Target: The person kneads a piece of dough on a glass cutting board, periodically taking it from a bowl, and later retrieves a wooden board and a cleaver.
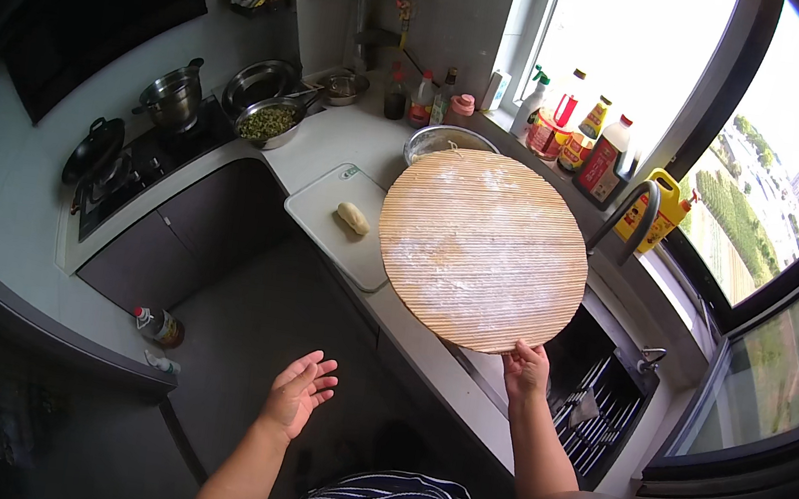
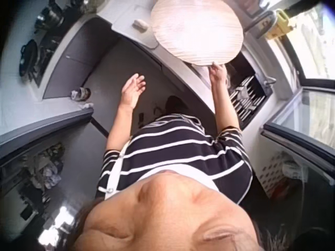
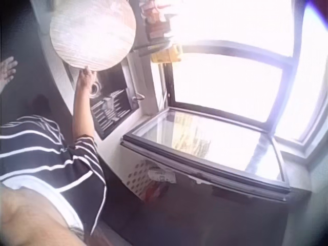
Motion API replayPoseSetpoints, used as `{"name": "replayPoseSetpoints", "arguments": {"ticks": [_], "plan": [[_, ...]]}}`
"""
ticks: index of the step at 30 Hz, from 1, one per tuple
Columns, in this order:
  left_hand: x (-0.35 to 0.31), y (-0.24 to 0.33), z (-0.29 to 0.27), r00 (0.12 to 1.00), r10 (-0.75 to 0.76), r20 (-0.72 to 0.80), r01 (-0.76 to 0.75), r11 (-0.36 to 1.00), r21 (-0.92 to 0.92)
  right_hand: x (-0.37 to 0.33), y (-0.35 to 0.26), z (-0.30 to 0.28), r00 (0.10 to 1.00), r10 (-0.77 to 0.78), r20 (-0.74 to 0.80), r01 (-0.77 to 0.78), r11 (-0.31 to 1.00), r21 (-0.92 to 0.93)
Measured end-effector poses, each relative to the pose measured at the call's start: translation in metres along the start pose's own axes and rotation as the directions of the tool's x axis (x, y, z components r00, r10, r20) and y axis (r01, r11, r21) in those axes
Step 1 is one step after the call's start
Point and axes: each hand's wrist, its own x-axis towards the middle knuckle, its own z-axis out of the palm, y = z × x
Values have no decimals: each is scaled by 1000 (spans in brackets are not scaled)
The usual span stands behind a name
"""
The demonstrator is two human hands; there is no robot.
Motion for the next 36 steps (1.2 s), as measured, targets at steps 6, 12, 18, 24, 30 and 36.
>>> {"name": "replayPoseSetpoints", "arguments": {"ticks": [6, 12, 18, 24, 30, 36], "plan": [[123, 61, -15, 993, -68, 98, 56, 992, 112, 126, 38, 44, 993, -101, -66, 102, 995, 19], [215, 132, -18, 993, -97, 72, 83, 980, 181, 209, 51, 89, 991, -25, -129, 27, 1000, 14], [301, 166, -18, 978, -162, 130, 132, 967, 218, 250, 59, 86, 990, 4, -140, -4, 1000, 1], [397, 172, -2, 929, -251, 272, 77, 850, 521, 254, 55, 86, 937, -173, -303, 204, 976, 74], [473, 174, -39, 864, -177, 472, -292, 589, 754, 189, 104, 135, 514, -455, -727, 167, 884, -436], [505, 170, -51, 492, -188, 850, -857, 64, 511, 152, 236, 247, 882, -465, -82, 8, 187, -982]]}}
